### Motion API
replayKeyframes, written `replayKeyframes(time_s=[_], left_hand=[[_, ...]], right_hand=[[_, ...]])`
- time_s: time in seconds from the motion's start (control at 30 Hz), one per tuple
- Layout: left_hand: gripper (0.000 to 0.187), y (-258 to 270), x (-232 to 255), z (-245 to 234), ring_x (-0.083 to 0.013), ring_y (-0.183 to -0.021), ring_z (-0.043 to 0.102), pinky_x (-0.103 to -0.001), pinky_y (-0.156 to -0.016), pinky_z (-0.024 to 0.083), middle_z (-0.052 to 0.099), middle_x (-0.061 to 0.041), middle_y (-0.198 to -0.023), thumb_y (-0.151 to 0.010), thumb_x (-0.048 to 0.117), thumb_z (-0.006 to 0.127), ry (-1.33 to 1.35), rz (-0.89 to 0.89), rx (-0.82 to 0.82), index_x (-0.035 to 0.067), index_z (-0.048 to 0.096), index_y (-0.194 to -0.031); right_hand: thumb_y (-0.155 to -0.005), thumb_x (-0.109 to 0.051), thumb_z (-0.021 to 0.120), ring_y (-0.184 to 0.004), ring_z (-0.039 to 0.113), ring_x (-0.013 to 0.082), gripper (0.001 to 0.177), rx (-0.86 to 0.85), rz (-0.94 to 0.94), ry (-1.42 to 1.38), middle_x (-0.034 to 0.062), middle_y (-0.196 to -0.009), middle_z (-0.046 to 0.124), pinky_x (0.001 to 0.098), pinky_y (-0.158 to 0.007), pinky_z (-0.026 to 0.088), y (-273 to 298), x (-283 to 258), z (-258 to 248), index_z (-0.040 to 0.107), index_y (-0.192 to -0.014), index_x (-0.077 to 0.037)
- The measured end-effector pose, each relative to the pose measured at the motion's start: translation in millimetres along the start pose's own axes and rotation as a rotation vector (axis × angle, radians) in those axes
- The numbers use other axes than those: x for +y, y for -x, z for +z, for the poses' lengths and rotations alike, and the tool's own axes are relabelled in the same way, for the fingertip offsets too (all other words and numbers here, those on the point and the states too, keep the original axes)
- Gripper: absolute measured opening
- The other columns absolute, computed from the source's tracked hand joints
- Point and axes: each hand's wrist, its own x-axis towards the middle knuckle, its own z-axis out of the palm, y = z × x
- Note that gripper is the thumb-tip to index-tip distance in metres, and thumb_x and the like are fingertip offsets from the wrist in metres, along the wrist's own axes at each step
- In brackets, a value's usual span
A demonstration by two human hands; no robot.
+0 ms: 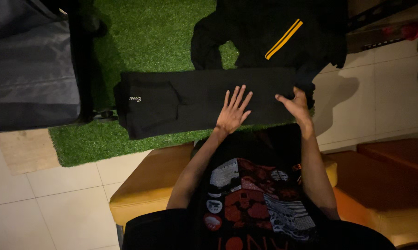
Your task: The person packs items into a suitcase by smoothing a white cloth, placing it inside, securing it with internal straps, and then folding a black shirt on a green surface.
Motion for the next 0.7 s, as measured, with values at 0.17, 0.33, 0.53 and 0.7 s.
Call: replayKeyframes(time_s=[0.17, 0.33, 0.53, 0.7], left_hand=[[0.07, -1, -1, 0, -0.0333, -0.16, 0.004, -0.058, -0.13, 0.008, 0.003, -0.013, -0.173, -0.109, 0.053, 0.033, 0.008, -0.001, -0.024, 0.019, 0.013, -0.167], [0.068, -1, 0, -16, -0.0327, -0.16, 0.007, -0.057, -0.129, 0.01, 0.007, -0.013, -0.173, -0.11, 0.052, 0.035, 0.027, 0.0, -0.002, 0.018, 0.019, -0.166], [0.058, 8, -5, -60, -0.0346, -0.154, 0.038, -0.051, -0.131, 0.025, 0.044, -0.016, -0.162, -0.113, 0.044, 0.038, 0.784, -0.173, 0.184, 0.006, 0.04, -0.157], [0.068, 5, -29, -62, -0.0321, -0.128, 0.063, -0.052, -0.113, 0.046, 0.065, -0.017, -0.141, -0.106, 0.055, 0.038, 1.511, -0.589, 0.196, 0.004, 0.051, -0.15]], right_hand=[[-0.086, -0.017, 0.078, -0.114, 0.07, 0.0297, 0.051, -0.017, 0.026, -0.031, 0.0181, -0.128, 0.071, 0.0404, -0.099, 0.057, 1, -8, 1, 0.064, -0.13, 0.005], [-0.088, -0.018, 0.081, -0.114, 0.067, 0.0307, 0.059, -0.011, 0.049, 0.086, 0.0205, -0.129, 0.067, 0.0409, -0.099, 0.054, 14, -38, -3, 0.057, -0.135, 0.008], [-0.09, -0.018, 0.083, -0.114, 0.07, 0.0309, 0.057, 0.016, -0.278, 0.007, 0.02, -0.125, 0.071, 0.04, -0.1, 0.056, 30, -75, 15, 0.057, -0.133, 0.009], [-0.089, -0.028, 0.084, -0.115, 0.071, 0.0353, 0.063, -0.044, -0.363, 0.154, 0.0224, -0.123, 0.071, 0.0425, -0.097, 0.056, 47, -121, 67, 0.056, -0.137, 0.001]])
